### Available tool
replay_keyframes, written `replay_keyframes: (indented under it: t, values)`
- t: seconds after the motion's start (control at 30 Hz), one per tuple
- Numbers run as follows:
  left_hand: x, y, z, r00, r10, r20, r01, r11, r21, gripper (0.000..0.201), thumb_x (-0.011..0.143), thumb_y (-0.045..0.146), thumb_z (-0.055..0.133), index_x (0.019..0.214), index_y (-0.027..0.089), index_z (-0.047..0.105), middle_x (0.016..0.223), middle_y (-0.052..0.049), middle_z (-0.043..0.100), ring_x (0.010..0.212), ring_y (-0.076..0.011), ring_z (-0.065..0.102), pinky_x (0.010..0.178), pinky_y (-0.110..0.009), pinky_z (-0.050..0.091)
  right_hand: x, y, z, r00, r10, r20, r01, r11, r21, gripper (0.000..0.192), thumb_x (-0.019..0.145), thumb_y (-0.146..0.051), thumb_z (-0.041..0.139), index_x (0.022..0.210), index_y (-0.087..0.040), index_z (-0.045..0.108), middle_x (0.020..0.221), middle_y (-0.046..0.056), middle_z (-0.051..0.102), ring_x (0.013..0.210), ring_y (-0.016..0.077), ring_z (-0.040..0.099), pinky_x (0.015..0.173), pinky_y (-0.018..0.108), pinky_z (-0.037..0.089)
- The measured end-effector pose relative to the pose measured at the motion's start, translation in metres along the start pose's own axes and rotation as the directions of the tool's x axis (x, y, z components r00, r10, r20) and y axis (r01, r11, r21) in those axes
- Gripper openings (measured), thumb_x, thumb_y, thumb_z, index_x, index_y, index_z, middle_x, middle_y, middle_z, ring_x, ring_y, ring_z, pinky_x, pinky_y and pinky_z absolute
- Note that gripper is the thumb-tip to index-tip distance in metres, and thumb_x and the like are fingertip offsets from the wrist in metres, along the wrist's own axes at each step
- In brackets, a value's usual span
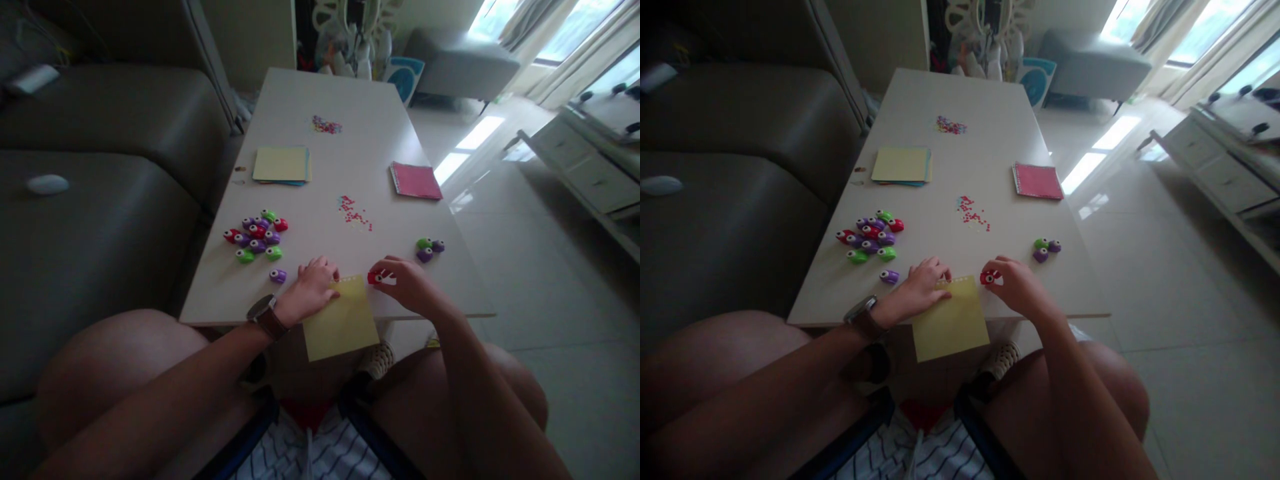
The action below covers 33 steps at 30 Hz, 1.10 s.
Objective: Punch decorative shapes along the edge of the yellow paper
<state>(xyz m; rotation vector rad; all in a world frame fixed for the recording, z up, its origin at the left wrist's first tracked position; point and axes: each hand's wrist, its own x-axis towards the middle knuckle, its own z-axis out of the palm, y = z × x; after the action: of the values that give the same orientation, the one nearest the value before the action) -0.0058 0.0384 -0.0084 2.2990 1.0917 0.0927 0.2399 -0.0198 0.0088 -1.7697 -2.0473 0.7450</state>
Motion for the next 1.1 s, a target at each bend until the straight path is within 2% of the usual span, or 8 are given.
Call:
replay_keyframes:
  t: [0.47,0.67,0.97,1.1]
  values:
    - [0.000,-0.001,0.001,1.000,-0.003,0.001,0.003,1.000,-0.002,0.016,0.088,0.024,0.072,0.101,0.020,0.062,0.114,-0.007,0.061,0.115,-0.0279,0.056,0.097,-0.044,0.042,0.005,-0.011,0.005,0.997,-0.029,-0.073,0.036,0.994,0.100,0.013,0.084,-0.015,0.073,0.095,-0.022,0.073,0.095,0.004,0.066,0.081,0.0165,0.061,0.075,0.030,0.051]
    - [0.000,-0.002,0.001,1.000,0.001,0.002,-0.001,1.000,0.001,0.017,0.088,0.025,0.072,0.101,0.021,0.062,0.114,-0.007,0.060,0.116,-0.0275,0.055,0.096,-0.043,0.042,0.006,-0.010,0.006,0.996,-0.038,-0.084,0.045,0.996,0.081,0.013,0.082,-0.014,0.074,0.093,-0.021,0.073,0.091,0.003,0.064,0.079,0.0161,0.059,0.073,0.029,0.048]
    - [-0.001,0.001,-0.002,1.000,0.003,0.009,-0.003,1.000,0.024,0.019,0.089,0.025,0.072,0.104,0.020,0.063,0.115,-0.007,0.061,0.116,-0.0276,0.056,0.096,-0.043,0.043,0.005,-0.014,0.008,0.997,-0.045,-0.060,0.049,0.996,0.078,0.012,0.083,-0.013,0.073,0.092,-0.021,0.072,0.090,0.002,0.063,0.079,0.0150,0.058,0.073,0.028,0.046]
    - [-0.001,0.003,-0.004,1.000,0.014,-0.007,-0.013,0.999,0.050,0.026,0.088,0.024,0.074,0.111,0.022,0.061,0.120,-0.007,0.060,0.119,-0.0279,0.054,0.097,-0.043,0.043,0.005,-0.012,0.011,0.999,-0.022,-0.041,0.025,0.998,0.061,0.012,0.084,-0.014,0.071,0.093,-0.022,0.072,0.093,0.003,0.065,0.081,0.0159,0.059,0.074,0.028,0.046]
